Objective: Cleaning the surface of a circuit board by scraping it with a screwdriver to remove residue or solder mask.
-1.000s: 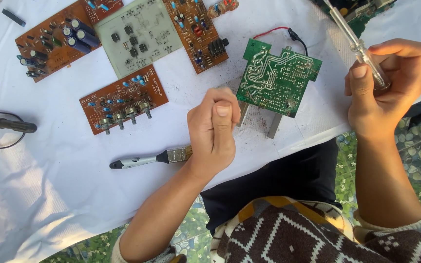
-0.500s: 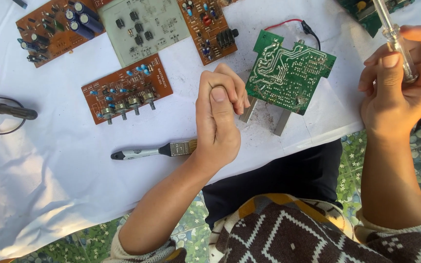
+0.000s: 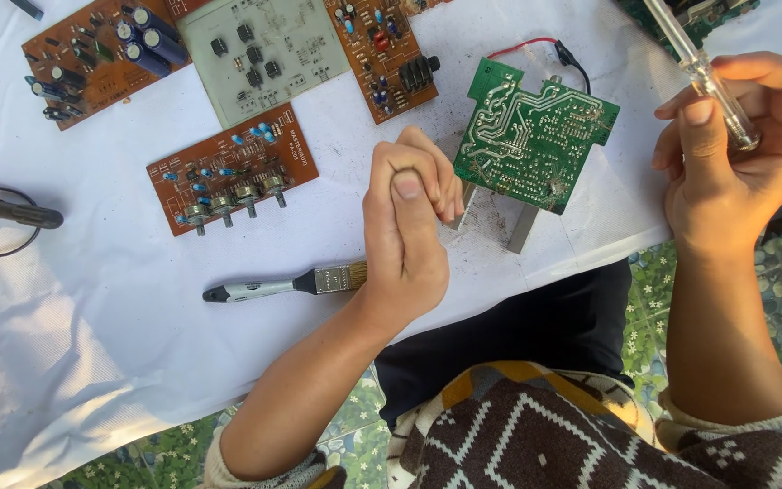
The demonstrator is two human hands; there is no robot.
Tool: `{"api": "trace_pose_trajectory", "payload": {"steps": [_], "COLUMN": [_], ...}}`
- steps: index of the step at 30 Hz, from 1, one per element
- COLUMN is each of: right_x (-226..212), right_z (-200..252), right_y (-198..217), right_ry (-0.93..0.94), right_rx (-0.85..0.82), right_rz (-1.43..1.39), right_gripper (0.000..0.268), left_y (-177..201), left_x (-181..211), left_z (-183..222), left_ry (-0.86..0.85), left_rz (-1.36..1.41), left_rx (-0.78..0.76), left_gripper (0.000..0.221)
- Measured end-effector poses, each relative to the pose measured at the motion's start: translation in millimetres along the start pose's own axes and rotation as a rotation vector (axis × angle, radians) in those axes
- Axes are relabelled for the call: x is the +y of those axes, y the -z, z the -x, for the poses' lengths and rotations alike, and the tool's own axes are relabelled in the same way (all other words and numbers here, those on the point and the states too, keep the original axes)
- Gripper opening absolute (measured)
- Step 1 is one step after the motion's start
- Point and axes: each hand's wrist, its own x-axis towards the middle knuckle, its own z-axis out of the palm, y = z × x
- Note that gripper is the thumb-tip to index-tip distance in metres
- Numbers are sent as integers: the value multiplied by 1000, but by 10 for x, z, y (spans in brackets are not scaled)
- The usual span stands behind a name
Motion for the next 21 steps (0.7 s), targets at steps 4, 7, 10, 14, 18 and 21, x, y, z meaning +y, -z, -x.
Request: {"api": "trace_pose_trajectory", "payload": {"steps": [4,7,10,14,18,21], "right_x": [101,187,227,284,248,237], "right_z": [13,21,29,54,19,-1], "right_y": [70,129,159,189,166,165], "right_ry": [-2,15,35,34,-77,-56], "right_rx": [10,-16,-52,-37,43,36], "right_rz": [-28,-93,-93,-62,-187,-217], "right_gripper": [35,30,25,31,38,30], "left_y": [33,41,50,59,73,77], "left_x": [-44,-36,-13,2,-30,106], "left_z": [-30,-27,-36,-53,-12,-92], "left_ry": [-21,-72,-87,-107,-115,-261], "left_rz": [-53,-67,-154,-161,-367,-887], "left_rx": [66,97,114,94,20,-218], "left_gripper": [29,17,21,14,46,66]}}
